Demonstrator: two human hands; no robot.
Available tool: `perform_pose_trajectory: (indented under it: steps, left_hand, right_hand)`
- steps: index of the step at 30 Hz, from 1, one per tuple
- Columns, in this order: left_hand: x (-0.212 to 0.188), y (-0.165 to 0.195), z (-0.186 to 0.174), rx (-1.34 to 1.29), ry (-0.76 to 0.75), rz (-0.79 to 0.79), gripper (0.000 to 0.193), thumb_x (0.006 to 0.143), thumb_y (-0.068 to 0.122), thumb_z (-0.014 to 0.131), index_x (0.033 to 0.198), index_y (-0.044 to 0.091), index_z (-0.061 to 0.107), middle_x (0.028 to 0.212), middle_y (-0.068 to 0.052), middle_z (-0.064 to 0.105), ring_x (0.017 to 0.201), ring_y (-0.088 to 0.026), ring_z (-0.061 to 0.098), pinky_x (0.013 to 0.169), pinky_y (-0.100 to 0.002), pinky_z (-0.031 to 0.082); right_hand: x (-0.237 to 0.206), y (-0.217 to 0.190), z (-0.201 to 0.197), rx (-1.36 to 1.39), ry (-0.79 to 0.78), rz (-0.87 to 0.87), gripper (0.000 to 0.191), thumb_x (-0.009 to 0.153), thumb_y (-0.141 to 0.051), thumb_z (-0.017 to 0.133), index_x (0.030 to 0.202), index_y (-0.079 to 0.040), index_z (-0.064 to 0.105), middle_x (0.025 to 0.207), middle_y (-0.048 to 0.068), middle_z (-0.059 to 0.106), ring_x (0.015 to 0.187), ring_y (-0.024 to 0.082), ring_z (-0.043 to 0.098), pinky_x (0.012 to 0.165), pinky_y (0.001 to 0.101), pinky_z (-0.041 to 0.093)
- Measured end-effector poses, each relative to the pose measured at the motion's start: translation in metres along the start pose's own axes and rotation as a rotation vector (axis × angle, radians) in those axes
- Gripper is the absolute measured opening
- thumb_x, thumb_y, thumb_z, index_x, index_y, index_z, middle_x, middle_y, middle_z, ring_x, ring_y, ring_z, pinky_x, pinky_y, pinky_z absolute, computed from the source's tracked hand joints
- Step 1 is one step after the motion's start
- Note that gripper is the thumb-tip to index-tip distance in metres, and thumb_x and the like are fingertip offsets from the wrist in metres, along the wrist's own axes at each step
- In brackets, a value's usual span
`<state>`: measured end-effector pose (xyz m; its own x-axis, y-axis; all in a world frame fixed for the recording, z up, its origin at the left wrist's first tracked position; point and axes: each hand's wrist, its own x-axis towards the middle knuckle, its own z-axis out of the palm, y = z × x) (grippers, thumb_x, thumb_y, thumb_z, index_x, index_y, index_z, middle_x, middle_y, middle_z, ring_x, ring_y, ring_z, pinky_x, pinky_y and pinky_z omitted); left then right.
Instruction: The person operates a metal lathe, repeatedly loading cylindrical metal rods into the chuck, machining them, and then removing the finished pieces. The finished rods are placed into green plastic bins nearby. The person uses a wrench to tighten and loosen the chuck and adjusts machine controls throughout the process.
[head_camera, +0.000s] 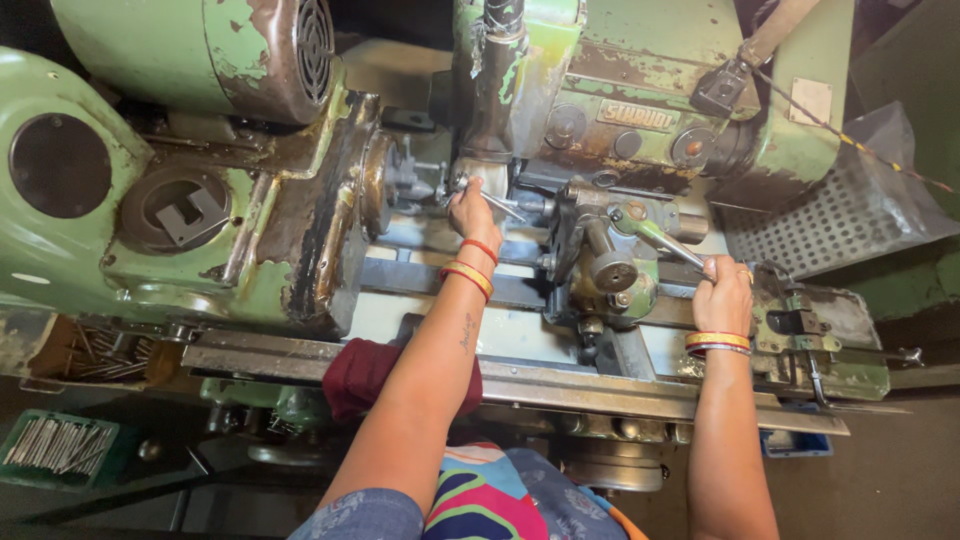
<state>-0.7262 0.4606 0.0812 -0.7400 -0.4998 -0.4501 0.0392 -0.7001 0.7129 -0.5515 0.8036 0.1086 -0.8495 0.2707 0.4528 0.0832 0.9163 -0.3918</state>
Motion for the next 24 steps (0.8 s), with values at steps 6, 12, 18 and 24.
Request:
perform_pose_trajectory:
  steps: [6,12,18,24]
  left_hand:
    - [0.001,-0.001,-0.001,0.083,0.011,-0.007,0.021,0.084,0.023,0.077,0.081,0.004,0.068,0.069,0.001,0.055,0.061,-0.012,0.046,0.056,-0.033,0.04]
    - [0.001,-0.004,-0.002,0.087,-0.004,0.016,0.026,0.085,0.025,0.077,0.089,0.0,0.071,0.084,-0.004,0.065,0.076,-0.016,0.054,0.071,-0.035,0.046]
    - [-0.008,0.001,-0.003,0.165,-0.024,0.086,0.034,0.087,0.029,0.074,0.097,-0.003,0.075,0.094,-0.011,0.073,0.085,-0.02,0.062,0.082,-0.037,0.051]
    - [-0.014,0.003,-0.001,0.302,0.017,0.156,0.037,0.089,0.033,0.072,0.099,-0.003,0.076,0.096,-0.012,0.074,0.086,-0.021,0.066,0.083,-0.038,0.052]
  right_hand:
    - [-0.002,0.004,0.003,0.007,0.008,-0.024,0.018,0.099,-0.007,0.056,0.115,-0.005,0.064,0.106,0.026,0.059,0.101,0.048,0.058,0.087,0.0561,0.045]
    - [0.002,0.004,0.002,0.006,0.009,-0.029,0.016,0.1,-0.007,0.056,0.114,-0.004,0.064,0.107,0.026,0.06,0.102,0.048,0.057,0.088,0.056,0.045]
    - [0.002,0.015,0.008,0.006,-0.019,-0.036,0.016,0.102,-0.01,0.055,0.113,-0.004,0.065,0.107,0.027,0.062,0.104,0.049,0.058,0.089,0.0562,0.046]
    - [0.044,0.038,-0.007,-0.021,-0.397,0.076,0.028,0.105,-0.024,0.051,0.113,-0.006,0.071,0.1,0.028,0.07,0.097,0.049,0.066,0.088,0.0547,0.05]
